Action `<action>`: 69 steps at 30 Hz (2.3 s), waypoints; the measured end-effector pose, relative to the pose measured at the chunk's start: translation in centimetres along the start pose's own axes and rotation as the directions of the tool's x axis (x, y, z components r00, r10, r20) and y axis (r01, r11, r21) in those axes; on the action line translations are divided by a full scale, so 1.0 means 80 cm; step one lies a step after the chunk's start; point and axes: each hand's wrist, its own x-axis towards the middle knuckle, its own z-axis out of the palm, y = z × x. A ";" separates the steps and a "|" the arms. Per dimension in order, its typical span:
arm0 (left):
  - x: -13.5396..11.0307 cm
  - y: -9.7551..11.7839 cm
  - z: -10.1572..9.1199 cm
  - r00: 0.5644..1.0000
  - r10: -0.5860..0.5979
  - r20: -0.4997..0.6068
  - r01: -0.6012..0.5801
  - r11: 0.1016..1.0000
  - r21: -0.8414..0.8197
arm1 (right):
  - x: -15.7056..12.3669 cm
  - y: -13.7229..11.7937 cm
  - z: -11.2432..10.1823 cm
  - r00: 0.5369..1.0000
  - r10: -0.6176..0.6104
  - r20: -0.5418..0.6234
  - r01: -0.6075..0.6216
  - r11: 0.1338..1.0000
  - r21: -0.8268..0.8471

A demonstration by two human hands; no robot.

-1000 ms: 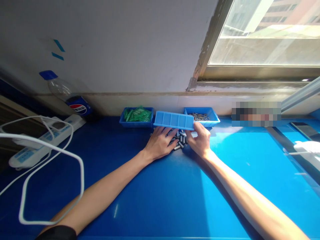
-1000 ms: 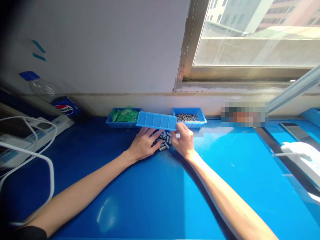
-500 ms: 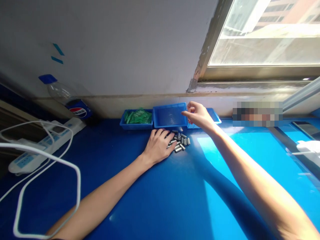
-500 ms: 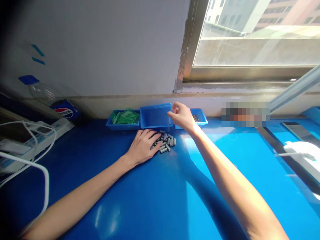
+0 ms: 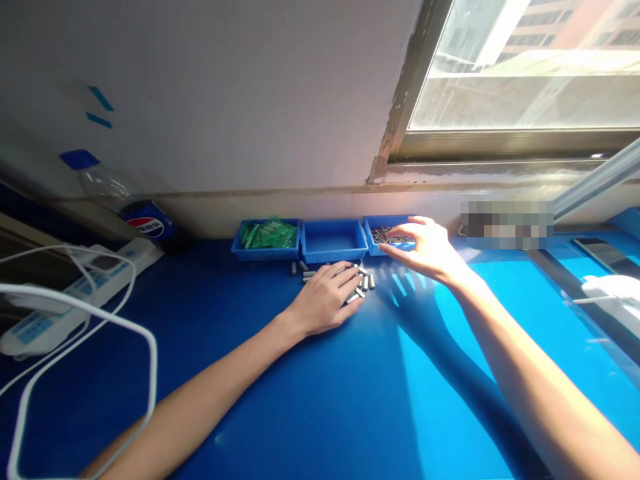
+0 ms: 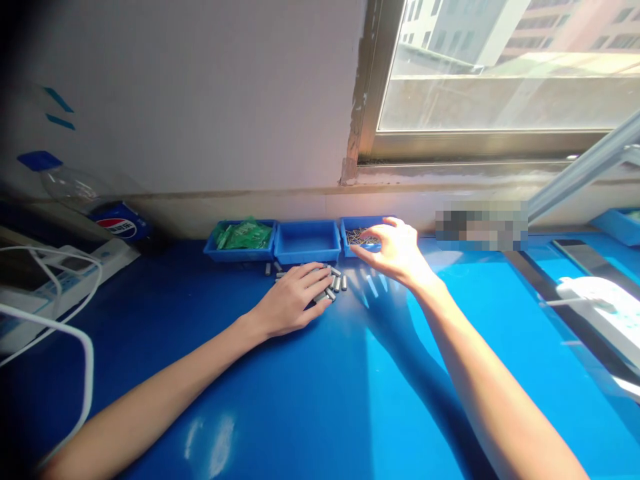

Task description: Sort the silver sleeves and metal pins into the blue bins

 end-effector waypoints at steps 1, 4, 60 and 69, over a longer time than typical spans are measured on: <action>0.002 0.002 0.000 1.000 0.001 0.029 -0.001 1.000 0.003 | -0.008 0.014 0.002 1.000 -0.003 -0.008 0.003 1.000 -0.014; 0.010 0.005 0.001 0.996 -0.002 0.089 0.002 1.000 -0.003 | -0.026 0.050 0.009 0.996 0.000 -0.085 -0.003 1.000 -0.030; 0.031 -0.022 -0.148 0.896 -0.444 -0.003 0.413 0.834 -0.365 | -0.091 -0.093 0.104 0.934 0.356 0.005 -0.289 0.750 0.595; 0.044 -0.013 -0.145 0.860 -0.510 0.013 0.503 0.843 -0.189 | -0.092 -0.096 0.102 0.893 0.447 -0.053 -0.261 0.610 0.748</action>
